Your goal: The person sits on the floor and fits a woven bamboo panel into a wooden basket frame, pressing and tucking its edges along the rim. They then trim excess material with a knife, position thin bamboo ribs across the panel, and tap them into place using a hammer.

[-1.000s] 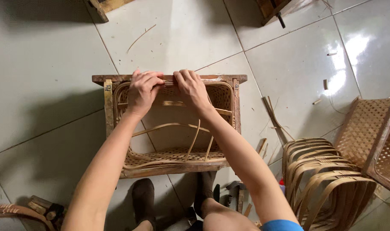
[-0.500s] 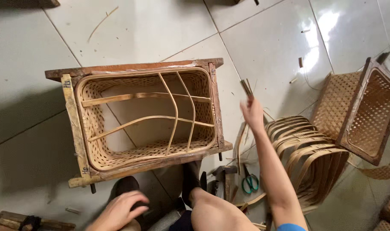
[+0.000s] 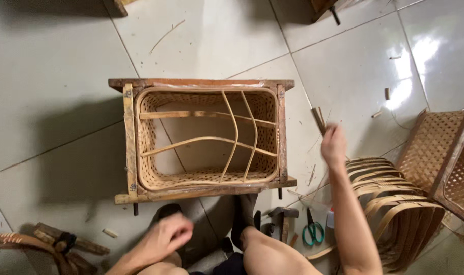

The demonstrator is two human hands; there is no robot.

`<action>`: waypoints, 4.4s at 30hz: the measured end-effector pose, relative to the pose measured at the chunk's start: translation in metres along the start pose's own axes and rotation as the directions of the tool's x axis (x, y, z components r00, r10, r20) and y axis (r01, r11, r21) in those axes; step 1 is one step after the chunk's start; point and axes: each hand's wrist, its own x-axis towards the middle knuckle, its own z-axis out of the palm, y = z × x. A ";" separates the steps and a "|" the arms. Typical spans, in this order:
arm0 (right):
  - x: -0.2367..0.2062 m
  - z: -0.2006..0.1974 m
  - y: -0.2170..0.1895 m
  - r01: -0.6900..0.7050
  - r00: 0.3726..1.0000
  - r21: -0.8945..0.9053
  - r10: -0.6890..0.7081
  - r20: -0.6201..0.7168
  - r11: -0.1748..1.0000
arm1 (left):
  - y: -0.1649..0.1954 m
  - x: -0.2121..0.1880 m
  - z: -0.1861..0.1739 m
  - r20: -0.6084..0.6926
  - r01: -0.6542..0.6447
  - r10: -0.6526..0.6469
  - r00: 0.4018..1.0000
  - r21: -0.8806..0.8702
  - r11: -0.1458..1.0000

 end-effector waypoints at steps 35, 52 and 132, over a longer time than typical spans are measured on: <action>-0.004 0.095 -0.326 0.014 0.906 0.401 -0.182 0.383 0.916 | 0.095 0.144 -0.137 -0.588 -0.197 0.760 0.277 0.739 0.644; -0.006 0.090 -0.332 0.290 0.812 0.220 -0.361 0.459 0.931 | 0.111 0.202 -0.198 -0.699 -0.148 0.623 0.351 0.615 0.774; -0.026 0.122 -0.352 0.204 0.863 0.227 -0.284 0.418 0.952 | 0.066 0.169 -0.211 -0.782 -0.070 0.574 0.243 0.576 0.814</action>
